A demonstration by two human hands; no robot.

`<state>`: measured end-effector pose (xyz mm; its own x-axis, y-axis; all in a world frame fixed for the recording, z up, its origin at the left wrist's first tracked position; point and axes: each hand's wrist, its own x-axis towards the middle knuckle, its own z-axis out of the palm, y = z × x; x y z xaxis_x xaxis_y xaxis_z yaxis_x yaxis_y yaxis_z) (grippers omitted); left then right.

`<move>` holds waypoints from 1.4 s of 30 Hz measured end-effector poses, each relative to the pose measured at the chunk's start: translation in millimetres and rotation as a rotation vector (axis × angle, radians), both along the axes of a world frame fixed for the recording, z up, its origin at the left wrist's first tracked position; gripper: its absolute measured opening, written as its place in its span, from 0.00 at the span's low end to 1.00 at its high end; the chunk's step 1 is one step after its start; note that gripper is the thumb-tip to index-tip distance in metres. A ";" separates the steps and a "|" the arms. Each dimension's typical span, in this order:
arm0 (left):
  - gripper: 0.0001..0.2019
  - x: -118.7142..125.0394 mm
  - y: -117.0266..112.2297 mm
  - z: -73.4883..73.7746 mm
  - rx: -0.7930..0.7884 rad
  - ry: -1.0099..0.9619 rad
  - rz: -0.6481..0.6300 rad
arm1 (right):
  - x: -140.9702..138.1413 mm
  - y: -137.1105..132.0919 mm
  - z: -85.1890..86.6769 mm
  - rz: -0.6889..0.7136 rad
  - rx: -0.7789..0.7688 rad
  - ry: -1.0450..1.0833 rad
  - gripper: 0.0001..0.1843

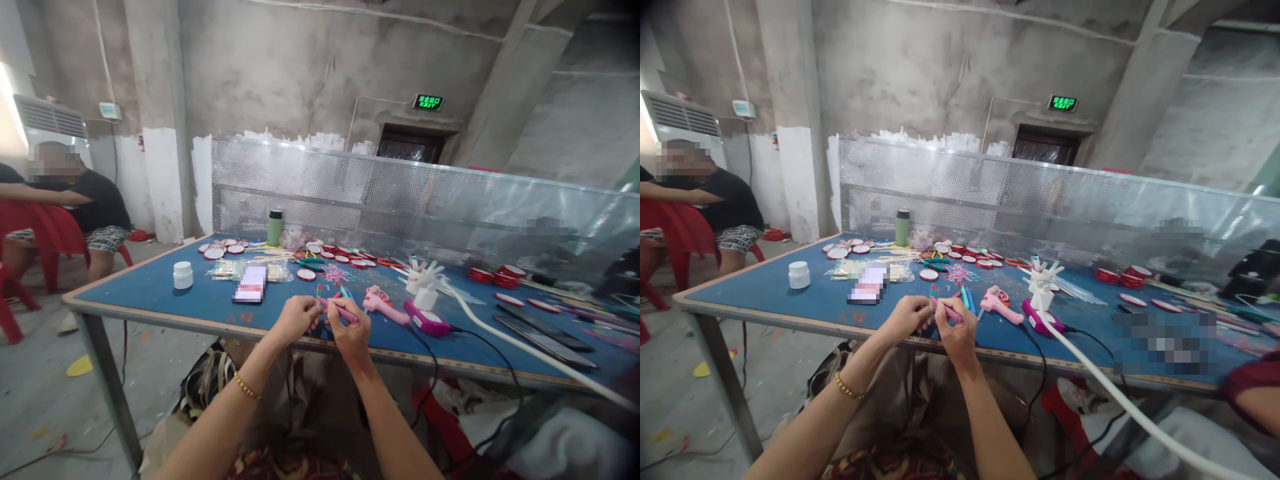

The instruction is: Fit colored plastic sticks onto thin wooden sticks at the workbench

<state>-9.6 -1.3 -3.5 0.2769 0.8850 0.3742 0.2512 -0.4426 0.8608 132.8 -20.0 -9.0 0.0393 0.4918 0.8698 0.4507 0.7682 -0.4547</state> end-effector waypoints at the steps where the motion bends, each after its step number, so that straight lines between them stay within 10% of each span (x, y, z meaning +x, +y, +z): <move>1: 0.14 0.0 -0.1 -0.1 -0.005 -0.002 -0.002 | 0.0 0.0 0.1 -0.003 -0.001 0.000 0.08; 42: 0.14 0.6 0.8 -1.7 -0.001 -0.015 0.005 | 0.0 -3.7 2.1 -0.035 0.034 -0.047 0.08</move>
